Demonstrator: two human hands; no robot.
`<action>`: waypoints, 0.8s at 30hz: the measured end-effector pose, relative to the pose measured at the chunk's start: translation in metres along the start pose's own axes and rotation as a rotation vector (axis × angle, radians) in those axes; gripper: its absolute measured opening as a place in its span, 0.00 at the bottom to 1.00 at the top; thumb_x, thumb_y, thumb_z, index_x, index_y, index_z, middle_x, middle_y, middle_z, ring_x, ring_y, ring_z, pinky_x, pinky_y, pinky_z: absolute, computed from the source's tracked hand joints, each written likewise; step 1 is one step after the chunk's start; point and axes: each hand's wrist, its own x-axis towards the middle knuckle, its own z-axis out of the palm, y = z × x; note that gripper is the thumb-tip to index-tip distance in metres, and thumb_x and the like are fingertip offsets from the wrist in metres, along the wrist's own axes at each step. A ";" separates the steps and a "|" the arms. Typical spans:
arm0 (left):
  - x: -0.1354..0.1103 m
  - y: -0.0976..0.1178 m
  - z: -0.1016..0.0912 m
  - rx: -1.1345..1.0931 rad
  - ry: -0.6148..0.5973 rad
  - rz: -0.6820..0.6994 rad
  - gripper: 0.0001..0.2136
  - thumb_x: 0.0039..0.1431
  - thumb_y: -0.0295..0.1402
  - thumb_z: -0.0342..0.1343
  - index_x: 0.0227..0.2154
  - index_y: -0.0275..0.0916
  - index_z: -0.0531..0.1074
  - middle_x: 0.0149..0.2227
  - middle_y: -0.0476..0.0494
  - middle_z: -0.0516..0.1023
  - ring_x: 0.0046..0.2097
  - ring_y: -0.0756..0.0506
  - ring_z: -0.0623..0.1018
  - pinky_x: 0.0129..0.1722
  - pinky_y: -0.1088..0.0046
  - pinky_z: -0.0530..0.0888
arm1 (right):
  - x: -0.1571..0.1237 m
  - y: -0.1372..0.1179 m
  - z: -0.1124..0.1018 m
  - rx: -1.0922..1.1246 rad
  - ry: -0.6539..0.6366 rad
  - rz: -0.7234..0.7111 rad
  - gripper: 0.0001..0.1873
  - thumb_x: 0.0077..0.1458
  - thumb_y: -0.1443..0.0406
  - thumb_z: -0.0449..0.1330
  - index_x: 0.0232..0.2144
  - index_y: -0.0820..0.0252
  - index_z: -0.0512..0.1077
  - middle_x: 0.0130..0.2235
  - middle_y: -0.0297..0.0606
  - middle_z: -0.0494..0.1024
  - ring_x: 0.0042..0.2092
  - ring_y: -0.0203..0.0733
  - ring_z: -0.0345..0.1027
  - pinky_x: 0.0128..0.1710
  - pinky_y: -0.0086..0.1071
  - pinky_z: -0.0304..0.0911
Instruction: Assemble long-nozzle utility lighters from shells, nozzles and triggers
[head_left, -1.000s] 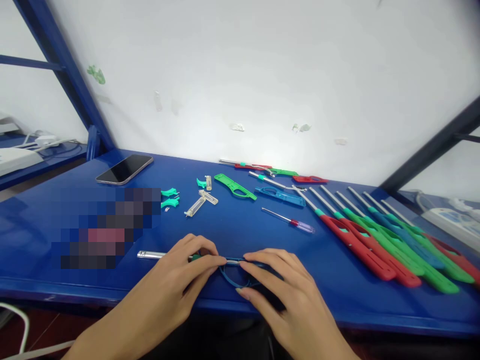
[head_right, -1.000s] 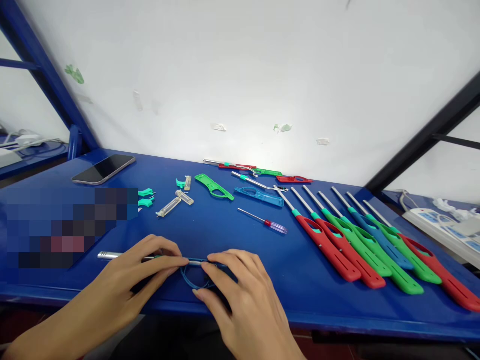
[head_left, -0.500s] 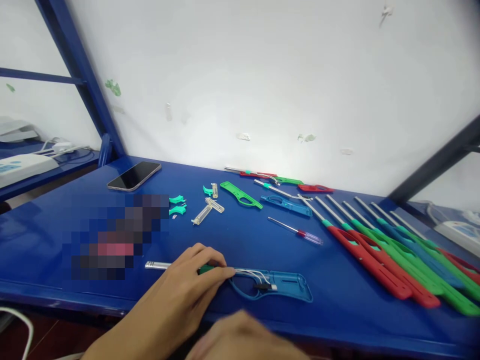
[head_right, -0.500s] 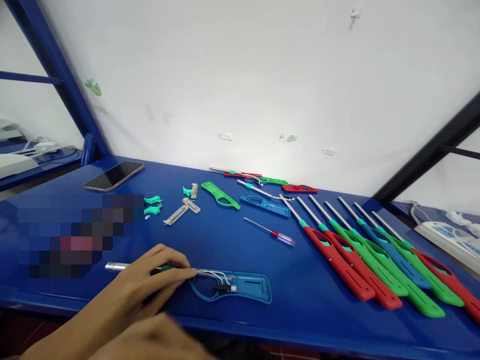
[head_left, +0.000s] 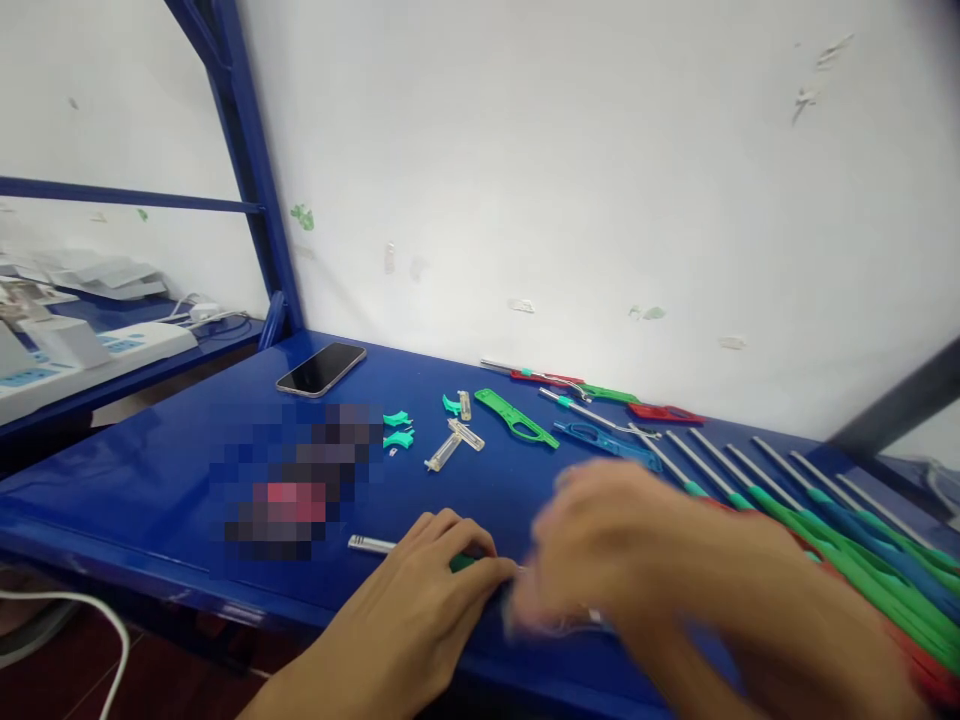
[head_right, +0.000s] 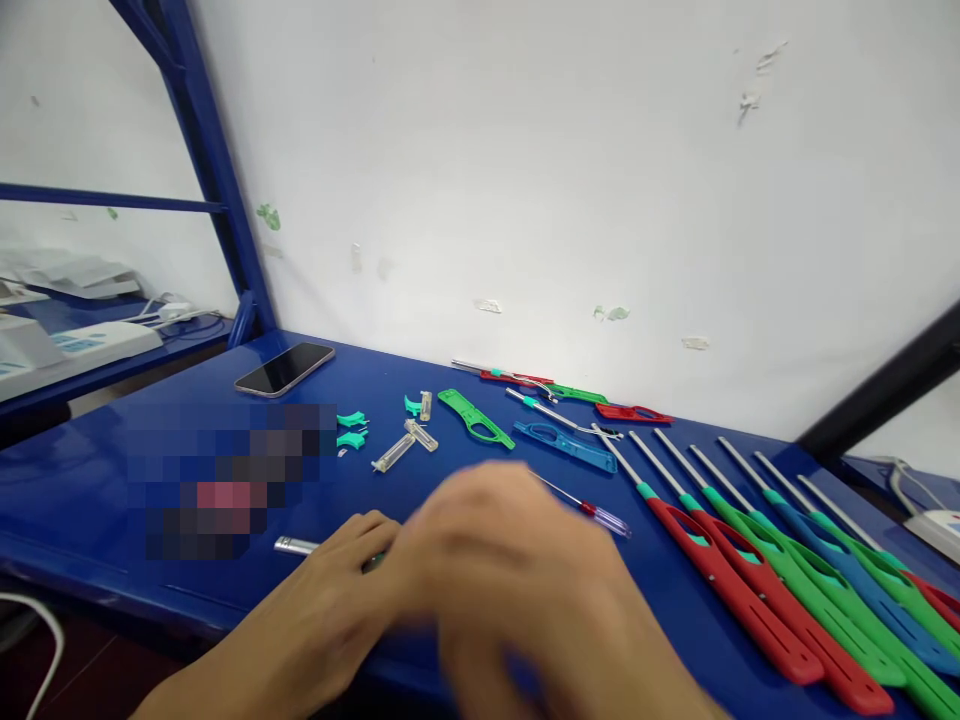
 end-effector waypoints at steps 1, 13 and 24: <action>0.000 0.001 0.000 0.006 0.018 -0.003 0.17 0.74 0.23 0.50 0.57 0.48 0.74 0.51 0.45 0.76 0.51 0.41 0.75 0.57 0.52 0.74 | 0.016 0.010 0.001 -0.025 0.006 0.073 0.22 0.67 0.69 0.53 0.48 0.38 0.82 0.45 0.30 0.87 0.49 0.45 0.80 0.51 0.40 0.75; 0.002 -0.042 -0.035 0.367 0.335 -0.136 0.12 0.69 0.28 0.55 0.43 0.48 0.83 0.54 0.39 0.69 0.49 0.36 0.69 0.50 0.49 0.75 | 0.093 0.088 0.087 -0.453 -0.434 0.121 0.13 0.69 0.59 0.64 0.48 0.62 0.77 0.47 0.40 0.82 0.46 0.45 0.79 0.50 0.46 0.74; 0.025 -0.059 -0.066 0.754 0.271 -0.454 0.11 0.68 0.31 0.55 0.38 0.37 0.84 0.41 0.36 0.69 0.44 0.35 0.71 0.39 0.60 0.76 | 0.056 0.099 0.066 -0.426 -0.364 0.125 0.05 0.67 0.66 0.66 0.42 0.62 0.81 0.43 0.38 0.85 0.51 0.47 0.79 0.60 0.51 0.67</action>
